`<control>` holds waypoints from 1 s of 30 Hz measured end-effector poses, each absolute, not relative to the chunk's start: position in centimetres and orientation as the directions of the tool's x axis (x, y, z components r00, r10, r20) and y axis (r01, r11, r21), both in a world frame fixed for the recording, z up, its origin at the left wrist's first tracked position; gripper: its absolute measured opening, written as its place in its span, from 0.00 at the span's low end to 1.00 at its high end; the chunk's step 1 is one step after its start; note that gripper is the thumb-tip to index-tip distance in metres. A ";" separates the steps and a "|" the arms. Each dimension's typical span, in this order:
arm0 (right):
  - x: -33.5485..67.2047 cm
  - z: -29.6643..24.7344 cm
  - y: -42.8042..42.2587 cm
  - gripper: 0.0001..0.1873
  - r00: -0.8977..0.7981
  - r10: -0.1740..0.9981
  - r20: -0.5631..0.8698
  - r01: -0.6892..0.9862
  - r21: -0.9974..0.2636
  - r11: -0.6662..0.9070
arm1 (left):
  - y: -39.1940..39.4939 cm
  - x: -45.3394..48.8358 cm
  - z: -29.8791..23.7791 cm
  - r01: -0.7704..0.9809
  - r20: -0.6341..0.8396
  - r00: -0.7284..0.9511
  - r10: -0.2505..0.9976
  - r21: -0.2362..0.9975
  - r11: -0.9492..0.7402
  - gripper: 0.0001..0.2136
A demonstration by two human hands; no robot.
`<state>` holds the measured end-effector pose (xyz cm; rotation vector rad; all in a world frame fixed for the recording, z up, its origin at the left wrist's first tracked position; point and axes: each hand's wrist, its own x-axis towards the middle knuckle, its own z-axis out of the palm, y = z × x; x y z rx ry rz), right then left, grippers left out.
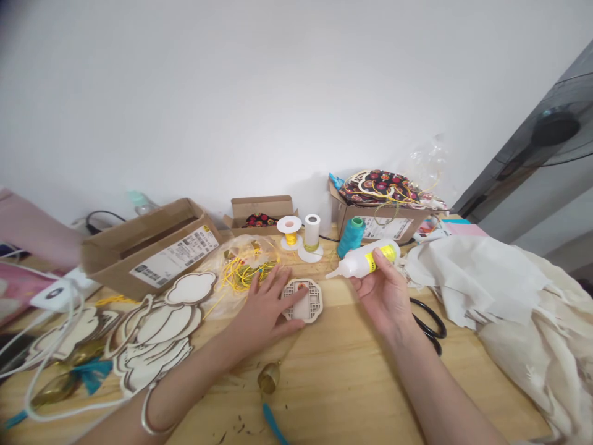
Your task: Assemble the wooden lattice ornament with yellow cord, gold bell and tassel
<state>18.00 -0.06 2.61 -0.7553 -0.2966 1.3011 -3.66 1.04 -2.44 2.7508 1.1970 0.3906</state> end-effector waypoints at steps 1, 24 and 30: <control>18.0 2.6 0.0 0.05 0.275 0.936 -0.218 -0.760 -0.646 0.073 | 1.1 -3.7 -2.5 0.704 0.194 0.651 0.734 0.208 -0.679 0.25; 17.4 2.8 -1.6 0.13 -0.192 0.899 -0.394 -0.583 -0.691 -0.427 | 0.5 -3.8 -1.6 0.611 0.461 0.596 0.658 0.272 -0.744 0.10; 19.1 2.5 -2.9 0.14 -0.324 0.766 -0.556 -0.530 -0.564 -0.633 | 0.7 -4.0 -1.6 0.515 0.509 0.599 0.618 0.346 -0.784 0.10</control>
